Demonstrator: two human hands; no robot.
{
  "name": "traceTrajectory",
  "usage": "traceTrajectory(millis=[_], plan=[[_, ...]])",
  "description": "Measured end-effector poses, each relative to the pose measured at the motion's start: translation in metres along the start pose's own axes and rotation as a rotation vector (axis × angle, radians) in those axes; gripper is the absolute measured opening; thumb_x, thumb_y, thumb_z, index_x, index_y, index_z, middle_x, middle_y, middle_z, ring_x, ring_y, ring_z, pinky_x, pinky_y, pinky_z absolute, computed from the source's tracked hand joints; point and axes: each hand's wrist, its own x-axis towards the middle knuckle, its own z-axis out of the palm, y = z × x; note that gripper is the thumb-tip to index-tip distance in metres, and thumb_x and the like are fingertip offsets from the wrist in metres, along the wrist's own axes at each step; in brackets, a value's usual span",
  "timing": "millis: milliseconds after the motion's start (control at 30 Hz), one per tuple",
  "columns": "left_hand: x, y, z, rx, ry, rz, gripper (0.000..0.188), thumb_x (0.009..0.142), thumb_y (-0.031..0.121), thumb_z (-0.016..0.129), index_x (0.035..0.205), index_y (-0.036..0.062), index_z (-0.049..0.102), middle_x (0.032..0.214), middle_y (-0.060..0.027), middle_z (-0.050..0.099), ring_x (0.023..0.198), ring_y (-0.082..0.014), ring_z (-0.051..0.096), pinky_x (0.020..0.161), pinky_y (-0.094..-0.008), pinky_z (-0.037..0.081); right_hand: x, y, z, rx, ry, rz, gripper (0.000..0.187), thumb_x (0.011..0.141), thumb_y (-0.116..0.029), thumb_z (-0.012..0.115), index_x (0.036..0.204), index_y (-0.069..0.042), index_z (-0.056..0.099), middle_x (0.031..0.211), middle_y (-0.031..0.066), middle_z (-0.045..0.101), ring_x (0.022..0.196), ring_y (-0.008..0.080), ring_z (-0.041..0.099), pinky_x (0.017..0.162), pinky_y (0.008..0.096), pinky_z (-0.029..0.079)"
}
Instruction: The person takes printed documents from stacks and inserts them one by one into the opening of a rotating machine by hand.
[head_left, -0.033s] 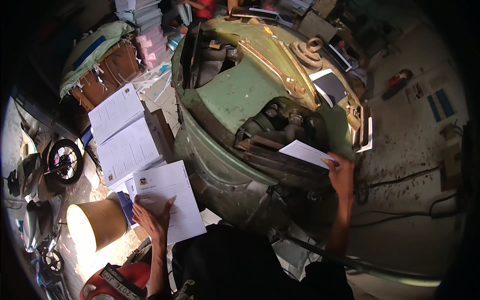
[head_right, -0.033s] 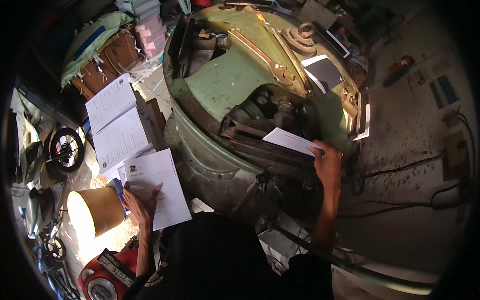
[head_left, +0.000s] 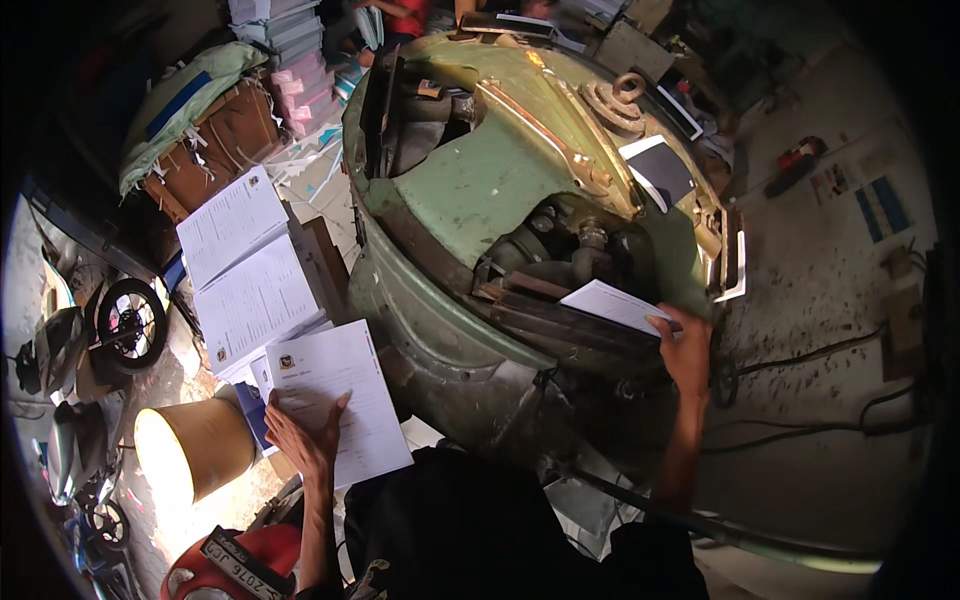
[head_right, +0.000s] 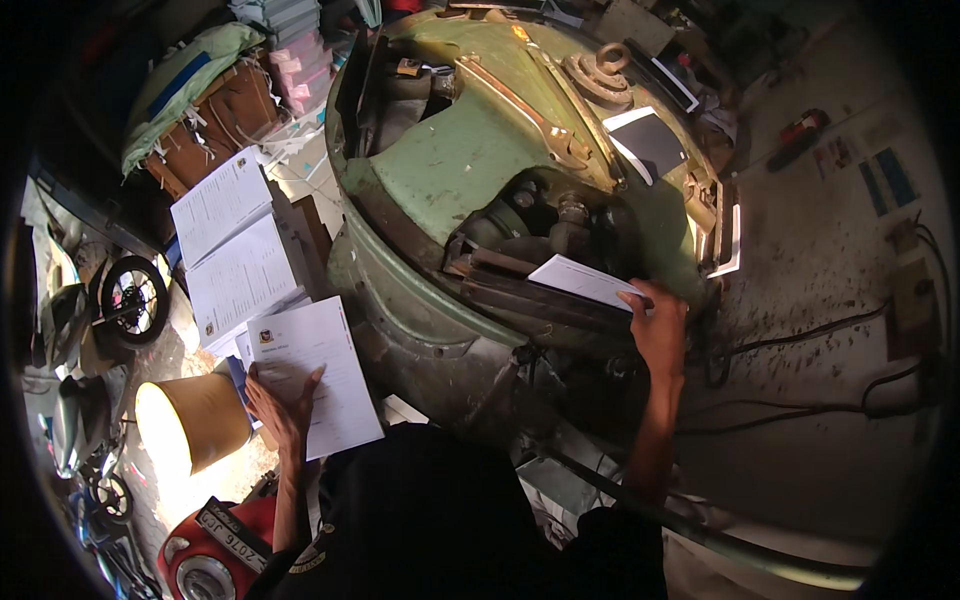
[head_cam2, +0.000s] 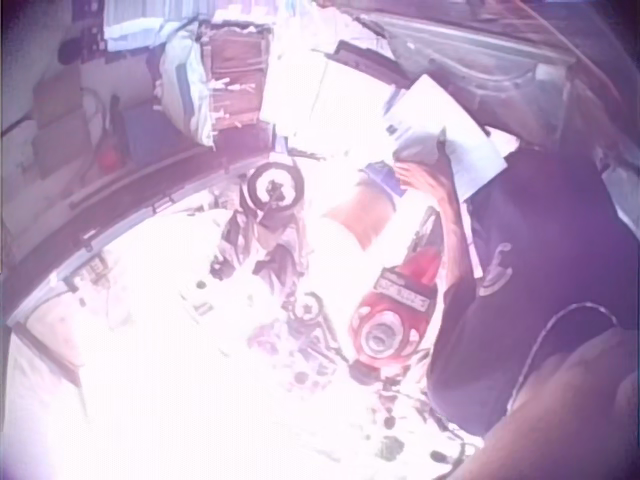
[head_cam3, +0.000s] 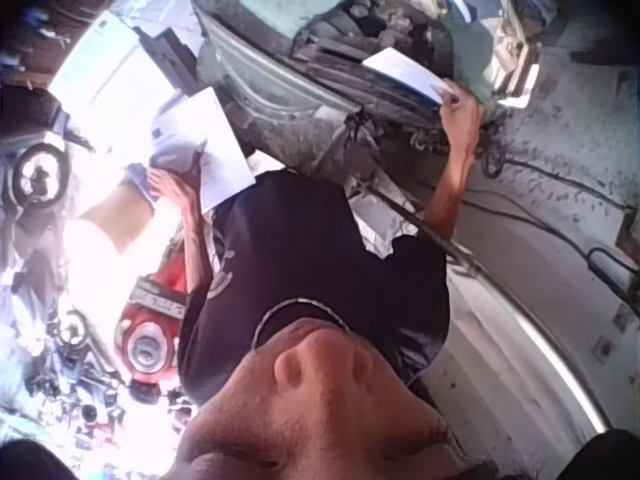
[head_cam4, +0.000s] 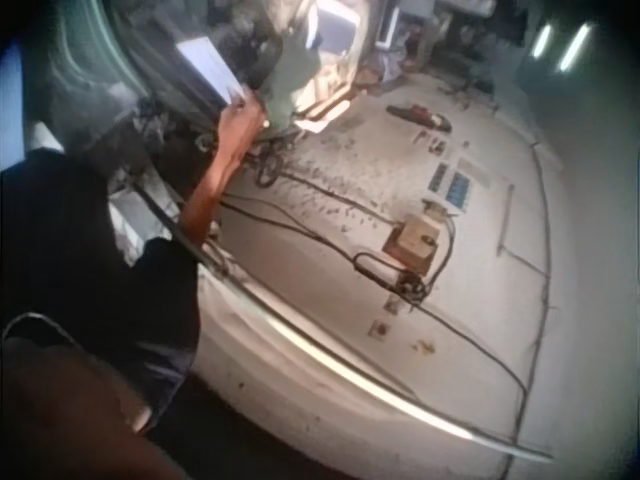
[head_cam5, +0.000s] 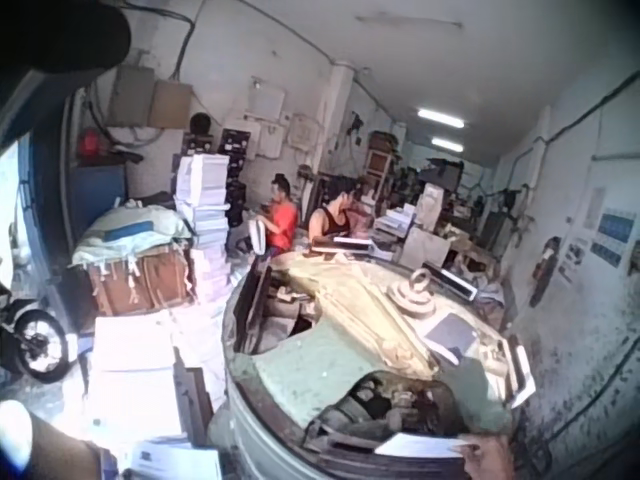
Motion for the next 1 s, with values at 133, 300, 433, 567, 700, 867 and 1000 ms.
traceTrajectory(millis=[133, 300, 433, 567, 700, 867, 1000], plan=[[-0.003, -0.003, 0.002, -0.033, 0.049, 0.033, 0.111, 0.056, 0.061, 0.089, 0.134, -0.0033, 0.043, 0.118, -0.0199, 0.056, 0.114, -0.0381, 0.052, 0.094, -0.05, 0.039, -0.002, 0.006, -0.009, 0.015, -0.004, 0.054, 0.023, 0.08, -0.008, 0.079, 0.099, 0.003, 0.073, 0.092, 0.0193, 0.072, 0.074, 0.0302, 0.07, 0.068, 0.0363, 0.054], [-0.002, -0.002, 0.0, -0.032, 0.033, 0.037, 0.11, 0.057, 0.061, 0.089, 0.134, -0.0033, 0.043, 0.119, -0.0208, 0.055, 0.116, -0.0382, 0.052, 0.095, -0.0503, 0.04, 0.0, 0.037, -0.014, 0.001, 0.097, -0.013, 0.031, 0.073, -0.012, 0.087, 0.096, 0.003, 0.074, 0.086, 0.0167, 0.072, 0.069, 0.0233, 0.068, 0.065, 0.0331, 0.053], [0.0, -0.003, 0.0, -0.05, 0.006, 0.024, 0.109, 0.059, 0.059, 0.089, 0.134, -0.0034, 0.043, 0.12, -0.0218, 0.055, 0.117, -0.0383, 0.051, 0.096, -0.0506, 0.039, 0.003, 0.055, -0.02, 0.026, 0.09, -0.007, 0.031, 0.071, -0.012, 0.088, 0.093, 0.004, 0.074, 0.084, 0.0153, 0.072, 0.067, 0.0212, 0.067, 0.065, 0.0313, 0.053], [-0.002, -0.005, 0.003, -0.073, 0.01, 0.029, 0.108, 0.06, 0.058, 0.089, 0.135, -0.0035, 0.043, 0.122, -0.0221, 0.055, 0.118, -0.0384, 0.05, 0.098, -0.051, 0.038, 0.005, 0.064, -0.027, 0.021, 0.089, -0.035, 0.031, 0.07, -0.01, 0.088, 0.092, 0.005, 0.074, 0.083, 0.0138, 0.072, 0.067, 0.0198, 0.066, 0.066, 0.0301, 0.052], [-0.002, -0.007, 0.004, -0.067, 0.001, 0.017, 0.109, 0.06, 0.058, 0.089, 0.136, -0.0038, 0.042, 0.125, -0.0216, 0.054, 0.121, -0.0382, 0.049, 0.1, -0.0511, 0.037, 0.005, 0.076, -0.023, 0.08, 0.019, -0.018, 0.032, 0.07, -0.009, 0.088, 0.094, 0.006, 0.073, 0.083, 0.0136, 0.072, 0.07, 0.0193, 0.067, 0.068, 0.0304, 0.052], [0.0, -0.008, 0.003, -0.067, -0.01, 0.017, 0.108, 0.061, 0.055, 0.09, 0.138, -0.003, 0.041, 0.128, -0.0217, 0.053, 0.123, -0.0377, 0.049, 0.102, -0.0508, 0.035, 0.002, 0.095, -0.003, 0.106, -0.087, 0.021, 0.03, 0.072, -0.01, 0.086, 0.096, 0.004, 0.074, 0.086, 0.0136, 0.073, 0.077, 0.019, 0.068, 0.073, 0.0311, 0.052], [0.01, -0.018, -0.001, -0.091, 0.007, 0.001, 0.081, 0.079, 0.042, 0.081, 0.136, -0.0025, 0.044, 0.121, -0.0213, 0.06, 0.113, -0.0336, 0.058, 0.096, -0.0466, 0.042, 0.0, 0.105, 0.004, 0.209, -0.158, 0.121, 0.026, 0.076, -0.008, 0.082, 0.098, 0.001, 0.074, 0.094, 0.0143, 0.074, 0.079, 0.0213, 0.069, 0.075, 0.0324, 0.053]])
